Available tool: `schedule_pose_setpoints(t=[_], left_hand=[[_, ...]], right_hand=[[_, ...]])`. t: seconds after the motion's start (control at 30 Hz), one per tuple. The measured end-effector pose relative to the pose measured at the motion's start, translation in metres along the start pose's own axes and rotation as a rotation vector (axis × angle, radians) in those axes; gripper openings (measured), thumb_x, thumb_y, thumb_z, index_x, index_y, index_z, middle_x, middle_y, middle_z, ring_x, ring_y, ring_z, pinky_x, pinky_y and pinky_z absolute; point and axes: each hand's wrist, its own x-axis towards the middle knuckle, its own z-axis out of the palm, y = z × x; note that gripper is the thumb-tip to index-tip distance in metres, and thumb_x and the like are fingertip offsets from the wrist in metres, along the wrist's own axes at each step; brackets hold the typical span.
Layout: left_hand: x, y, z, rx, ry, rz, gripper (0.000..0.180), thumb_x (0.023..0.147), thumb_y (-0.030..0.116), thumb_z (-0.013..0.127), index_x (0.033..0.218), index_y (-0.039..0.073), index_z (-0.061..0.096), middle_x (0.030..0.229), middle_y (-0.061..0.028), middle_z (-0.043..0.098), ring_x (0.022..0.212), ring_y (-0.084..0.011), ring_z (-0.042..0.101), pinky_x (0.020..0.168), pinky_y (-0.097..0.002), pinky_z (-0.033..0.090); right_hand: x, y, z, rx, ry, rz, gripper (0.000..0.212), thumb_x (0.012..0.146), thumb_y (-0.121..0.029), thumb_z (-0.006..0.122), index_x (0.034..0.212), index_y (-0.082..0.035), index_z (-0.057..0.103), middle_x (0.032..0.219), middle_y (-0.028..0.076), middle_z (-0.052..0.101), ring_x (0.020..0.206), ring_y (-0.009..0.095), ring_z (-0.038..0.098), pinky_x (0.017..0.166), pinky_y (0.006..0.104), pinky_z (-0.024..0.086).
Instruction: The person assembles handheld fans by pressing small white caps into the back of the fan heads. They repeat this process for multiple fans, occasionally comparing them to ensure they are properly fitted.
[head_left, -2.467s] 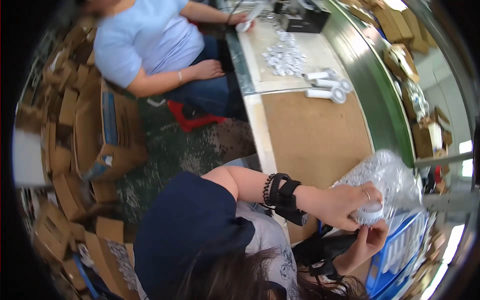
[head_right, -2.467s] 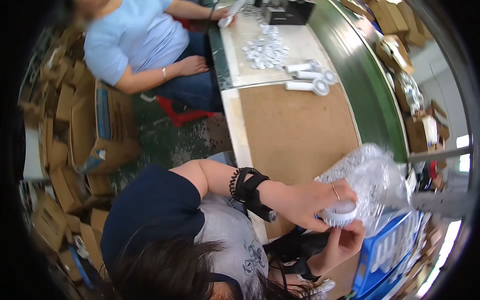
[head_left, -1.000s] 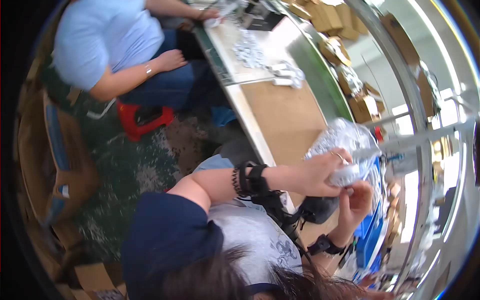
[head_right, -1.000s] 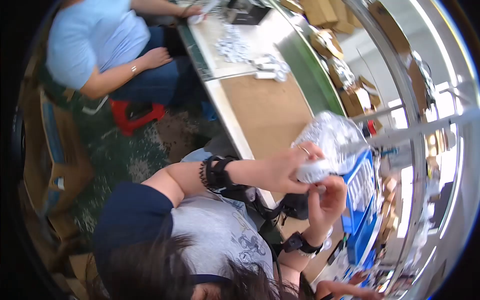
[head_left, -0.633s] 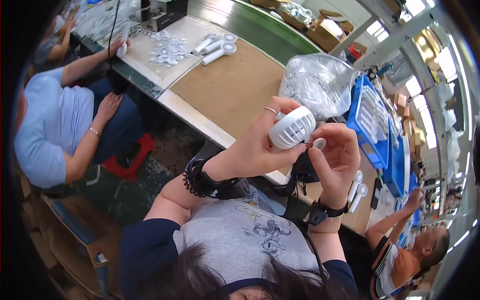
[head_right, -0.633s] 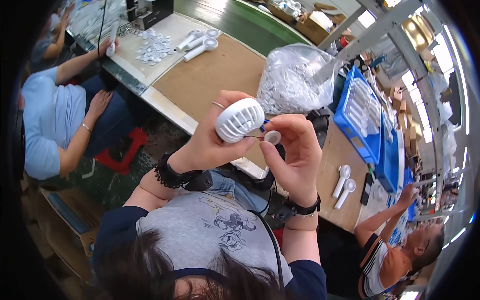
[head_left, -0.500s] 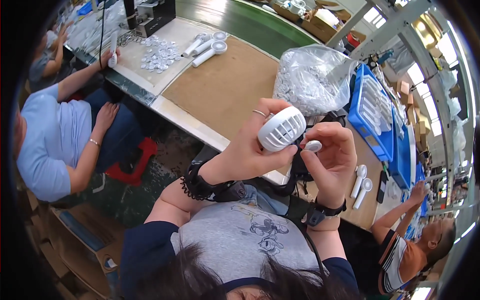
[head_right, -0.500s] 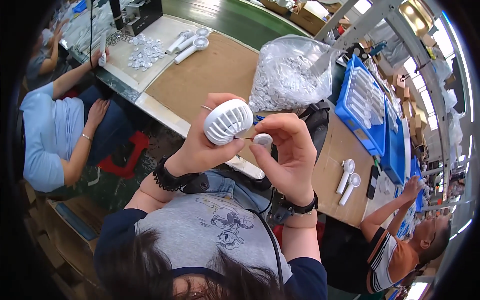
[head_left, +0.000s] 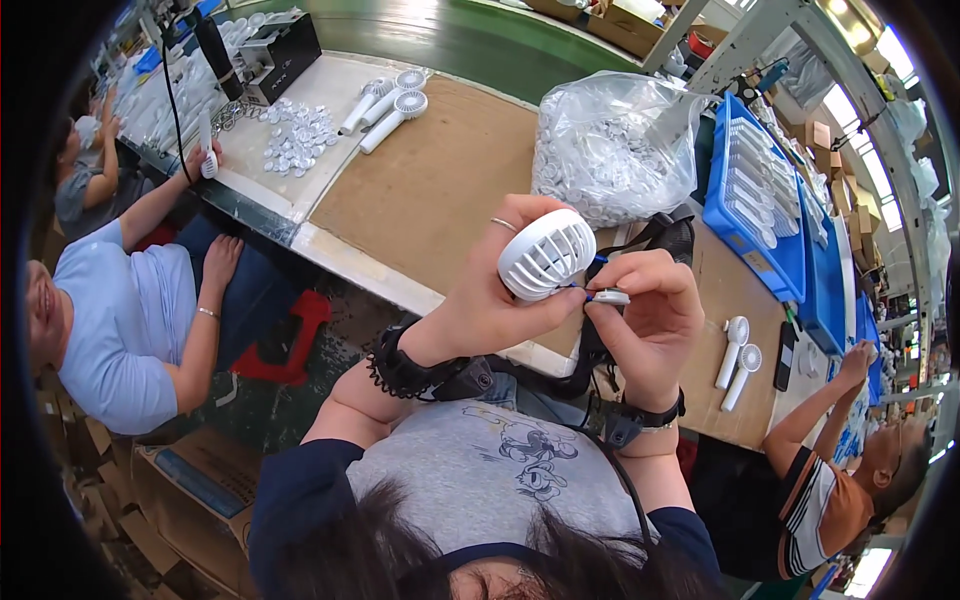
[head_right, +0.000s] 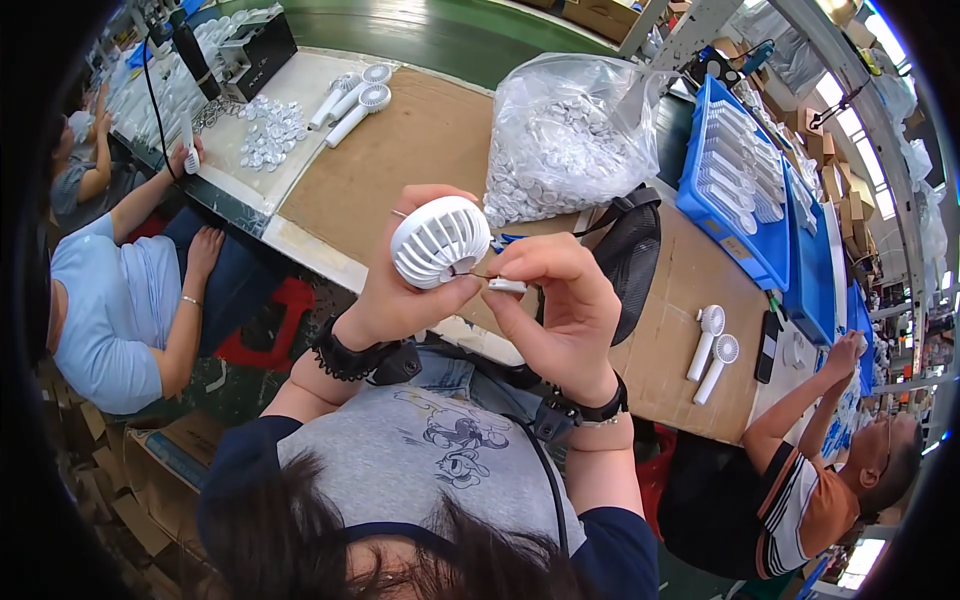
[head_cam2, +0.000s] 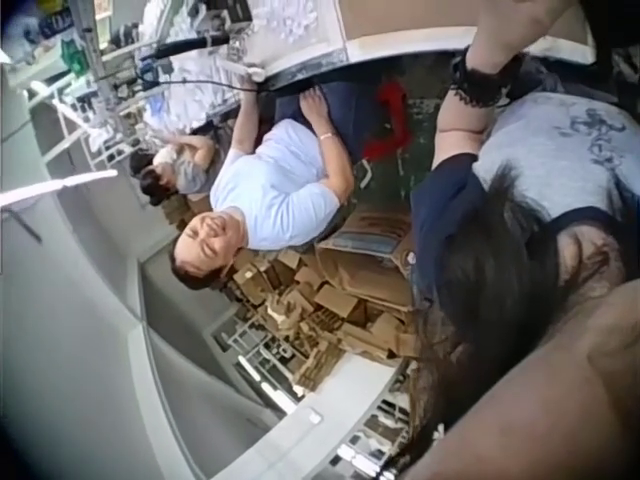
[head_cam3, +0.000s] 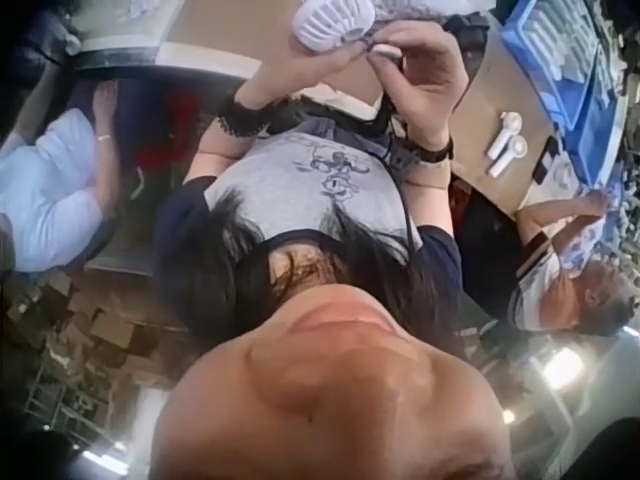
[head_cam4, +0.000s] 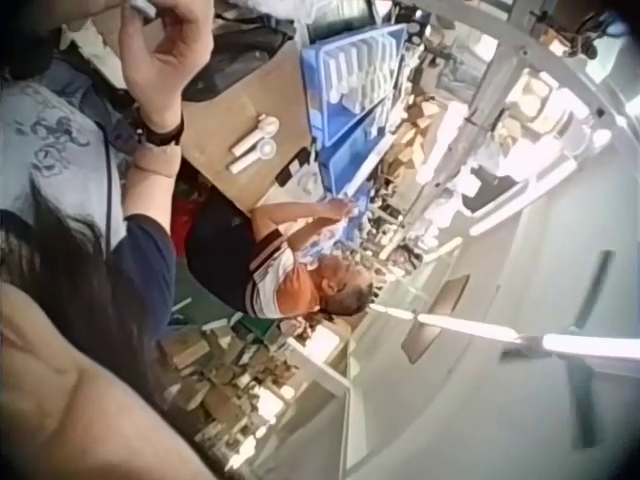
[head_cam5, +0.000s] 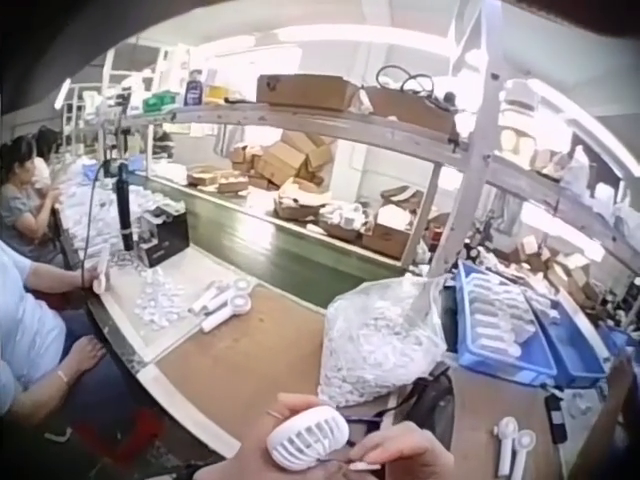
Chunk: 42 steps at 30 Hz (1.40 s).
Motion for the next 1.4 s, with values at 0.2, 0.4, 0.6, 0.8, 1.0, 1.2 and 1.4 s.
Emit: schedule_pose_setpoints(t=[0.2, 0.4, 0.6, 0.8, 1.0, 1.2, 1.4], left_hand=[[0.012, -0.006, 0.006, -0.011, 0.008, -0.089, 0.057, 0.068, 0.004, 0.066, 0.117, 0.003, 0.038, 0.102, -0.0046, 0.049, 0.091, -0.0087, 0.049, 0.077, -0.0232, 0.042], [0.016, -0.013, 0.008, 0.024, 0.03, -0.101, 0.055, 0.069, 0.006, 0.067, 0.117, 0.003, 0.04, 0.103, -0.0046, 0.049, 0.092, -0.0091, 0.049, 0.078, -0.0235, 0.042], [0.016, -0.013, 0.003, 0.132, -0.029, -0.085, 0.053, 0.072, 0.0, 0.065, 0.116, 0.005, 0.036, 0.101, -0.0037, 0.048, 0.094, -0.009, 0.05, 0.077, -0.0233, 0.044], [0.011, -0.011, 0.003, 0.101, 0.005, -0.073, 0.053, 0.071, -0.001, 0.064, 0.116, 0.005, 0.036, 0.101, -0.0036, 0.048, 0.093, -0.0084, 0.05, 0.076, -0.023, 0.043], [0.003, -0.01, 0.0, 0.114, 0.004, -0.052, 0.053, 0.071, -0.001, 0.064, 0.116, 0.004, 0.036, 0.1, -0.0035, 0.048, 0.092, -0.0078, 0.05, 0.076, -0.0224, 0.043], [-0.005, -0.008, -0.001, 0.099, 0.036, -0.07, 0.053, 0.072, -0.001, 0.063, 0.117, 0.004, 0.035, 0.1, -0.0029, 0.048, 0.09, -0.0071, 0.049, 0.076, -0.0221, 0.043], [-0.014, -0.007, -0.001, -0.098, 0.03, -0.185, 0.052, 0.075, 0.001, 0.064, 0.118, 0.004, 0.034, 0.099, -0.0028, 0.048, 0.09, -0.0069, 0.049, 0.076, -0.022, 0.042]], right_hand=[[0.001, 0.006, -0.009, -0.091, 0.025, -0.033, 0.03, 0.067, 0.013, 0.061, 0.088, -0.005, 0.05, 0.089, 0.01, 0.056, 0.083, 0.017, 0.054, 0.075, 0.0262, 0.043], [-0.002, 0.018, -0.014, -0.083, 0.035, -0.043, 0.03, 0.067, 0.015, 0.06, 0.087, -0.005, 0.05, 0.09, 0.011, 0.056, 0.084, 0.017, 0.054, 0.076, 0.0265, 0.043], [-0.005, 0.028, -0.012, -0.057, 0.044, -0.05, 0.029, 0.068, 0.015, 0.058, 0.088, -0.005, 0.049, 0.091, 0.012, 0.056, 0.084, 0.017, 0.054, 0.076, 0.0263, 0.043], [-0.01, 0.032, -0.006, 0.08, 0.102, -0.036, 0.027, 0.068, 0.015, 0.062, 0.088, -0.001, 0.054, 0.092, 0.013, 0.059, 0.087, 0.019, 0.057, 0.077, 0.0287, 0.045], [-0.014, 0.032, 0.0, 0.058, 0.067, -0.026, 0.03, 0.069, 0.015, 0.058, 0.089, -0.005, 0.049, 0.093, 0.013, 0.056, 0.085, 0.017, 0.054, 0.076, 0.0259, 0.043], [-0.018, 0.032, 0.0, -0.073, 0.006, -0.111, 0.029, 0.069, 0.015, 0.059, 0.089, -0.005, 0.05, 0.095, 0.014, 0.057, 0.084, 0.017, 0.055, 0.075, 0.0269, 0.044], [-0.018, 0.028, 0.008, -0.16, 0.039, -0.323, 0.03, 0.065, 0.014, 0.061, 0.089, -0.003, 0.055, 0.093, 0.013, 0.062, 0.083, 0.022, 0.059, 0.072, 0.0288, 0.046]])
